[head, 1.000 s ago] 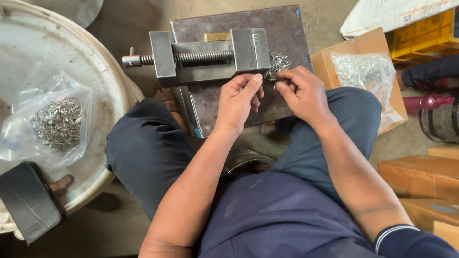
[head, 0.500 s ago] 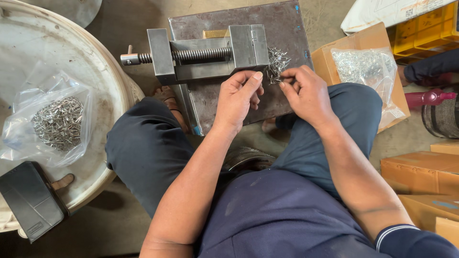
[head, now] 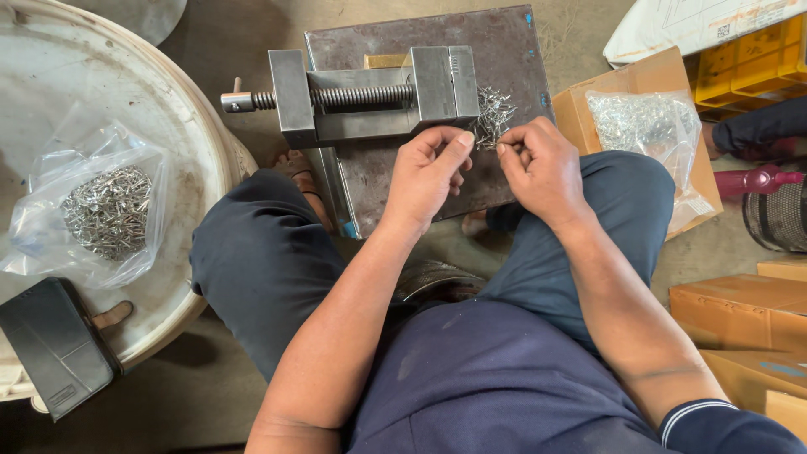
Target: The person sits on the floor and uses a bench vise to separate tangled metal pins. They pick up clumps of pins, place them into the vise jaws, and tighten the screw to pull the pins apart. The separated pins are then removed and placed on the metal plate.
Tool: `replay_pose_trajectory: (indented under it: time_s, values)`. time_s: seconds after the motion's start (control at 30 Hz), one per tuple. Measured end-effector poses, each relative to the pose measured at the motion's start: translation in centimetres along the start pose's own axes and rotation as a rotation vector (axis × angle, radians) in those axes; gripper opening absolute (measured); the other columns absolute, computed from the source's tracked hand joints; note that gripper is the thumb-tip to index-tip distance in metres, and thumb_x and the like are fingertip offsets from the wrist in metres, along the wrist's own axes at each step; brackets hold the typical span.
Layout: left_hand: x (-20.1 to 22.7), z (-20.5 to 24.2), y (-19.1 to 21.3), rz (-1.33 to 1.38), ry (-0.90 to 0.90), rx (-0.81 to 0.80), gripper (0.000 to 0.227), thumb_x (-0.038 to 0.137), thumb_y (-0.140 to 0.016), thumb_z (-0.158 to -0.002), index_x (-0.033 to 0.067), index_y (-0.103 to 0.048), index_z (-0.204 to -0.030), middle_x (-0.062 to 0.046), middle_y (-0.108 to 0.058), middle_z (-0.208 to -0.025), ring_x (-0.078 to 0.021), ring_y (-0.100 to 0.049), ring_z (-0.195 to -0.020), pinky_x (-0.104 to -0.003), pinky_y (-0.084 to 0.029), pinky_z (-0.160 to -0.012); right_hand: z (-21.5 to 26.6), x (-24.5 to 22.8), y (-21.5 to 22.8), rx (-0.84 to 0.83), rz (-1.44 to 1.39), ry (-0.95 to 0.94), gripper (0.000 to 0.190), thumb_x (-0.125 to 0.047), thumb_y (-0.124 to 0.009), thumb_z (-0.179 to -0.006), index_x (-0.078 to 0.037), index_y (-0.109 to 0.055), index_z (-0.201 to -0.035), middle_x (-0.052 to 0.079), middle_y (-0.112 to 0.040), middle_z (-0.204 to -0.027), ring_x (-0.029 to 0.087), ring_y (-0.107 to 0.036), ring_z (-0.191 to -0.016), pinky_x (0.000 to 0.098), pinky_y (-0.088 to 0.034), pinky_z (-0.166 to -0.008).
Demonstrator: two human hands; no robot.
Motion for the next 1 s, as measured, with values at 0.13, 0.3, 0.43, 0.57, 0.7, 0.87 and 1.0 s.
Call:
replay_pose_trajectory:
  time_s: [0.13,0.3,0.43,0.57,0.7,0.87,1.0]
  values:
    - [1.5,0.2,-1.0,-0.232,-0.173,-0.028,0.026,0.026,-0.073,-0.099,0.0005,-0.071,-0.101,0.003,-0.059,-0.073,-0.0028,-0.049,-0.063,-0.023,-0.04,-0.055,0.0,-1.6,0.5,-0.004,-0.013,0.064,0.008,-0.002,-0.076,-0.095,-0.003,-0.07,-0.101,0.009,-0.063,-0.093,0.015,-0.058,-0.064,0.0295,-0.047,-0.061]
    - [1.8,0.3,-0.9,-0.42,-0.198,0.009,0.025,0.026,-0.069,-0.098,0.0009,-0.072,-0.097,0.005,-0.062,-0.07,-0.0026,-0.052,-0.065,-0.022,-0.045,-0.058,-0.4,-3.2,0.4,-0.021,-0.023,0.114,0.008,-0.003,-0.076,-0.094,-0.003,-0.07,-0.1,0.009,-0.065,-0.097,0.015,-0.059,-0.064,0.0279,-0.047,-0.06]
    - [0.8,-0.1,-0.9,-0.403,-0.183,-0.049,0.026,0.023,-0.06,-0.103,0.0012,-0.07,-0.092,0.003,-0.066,-0.069,-0.0042,-0.058,-0.063,-0.022,-0.047,-0.059,-0.3,-3.8,0.0,-0.023,-0.049,0.168,0.008,-0.004,-0.075,-0.096,-0.002,-0.069,-0.101,0.01,-0.066,-0.101,0.015,-0.062,-0.07,0.0274,-0.049,-0.063]
    - [0.1,-0.7,-0.8,-0.109,-0.101,-0.087,0.025,0.021,-0.06,-0.105,0.002,-0.067,-0.092,0.002,-0.063,-0.072,-0.005,-0.053,-0.064,-0.023,-0.043,-0.058,-0.7,-3.3,-0.4,-0.005,-0.242,0.157,0.009,-0.007,-0.074,-0.099,-0.001,-0.068,-0.103,0.007,-0.065,-0.101,0.015,-0.062,-0.08,0.0275,-0.05,-0.071]
    - [-0.5,-0.5,-0.8,0.071,0.009,-0.105,0.024,0.024,-0.06,-0.105,0.0041,-0.067,-0.092,0.001,-0.064,-0.074,-0.0061,-0.053,-0.061,-0.023,-0.043,-0.056,-1.4,-2.4,-1.9,-0.108,-0.669,0.029,0.011,-0.009,-0.071,-0.101,-0.001,-0.065,-0.105,0.004,-0.062,-0.105,0.01,-0.059,-0.089,0.0245,-0.049,-0.08]
    - [-0.4,-0.1,-0.1,0.053,0.121,-0.004,0.029,0.033,-0.061,-0.101,0.0065,-0.068,-0.092,0.001,-0.064,-0.072,-0.0067,-0.052,-0.056,-0.024,-0.041,-0.048,-4.7,-3.7,0.6,0.019,-0.357,0.071,0.007,-0.007,-0.07,-0.102,-0.001,-0.066,-0.105,0.005,-0.065,-0.095,0.012,-0.063,-0.08,0.0277,-0.051,-0.073]
    - [0.4,0.0,-0.5,0.006,0.096,-0.022,0.03,0.035,-0.065,-0.099,0.0058,-0.07,-0.095,0.0,-0.065,-0.075,-0.007,-0.053,-0.057,-0.025,-0.043,-0.049,-7.9,-6.6,1.2,0.003,-0.062,0.286,0.007,-0.004,-0.072,-0.102,0.0,-0.068,-0.106,0.01,-0.064,-0.094,0.02,-0.064,-0.083,0.0321,-0.051,-0.073]
Point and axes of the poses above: each hand's wrist, its own z-axis away from the middle knuckle, its own y-axis out of the back of the hand, x = y × z, the point moved 9 cm from there along -z, towards the middle knuckle
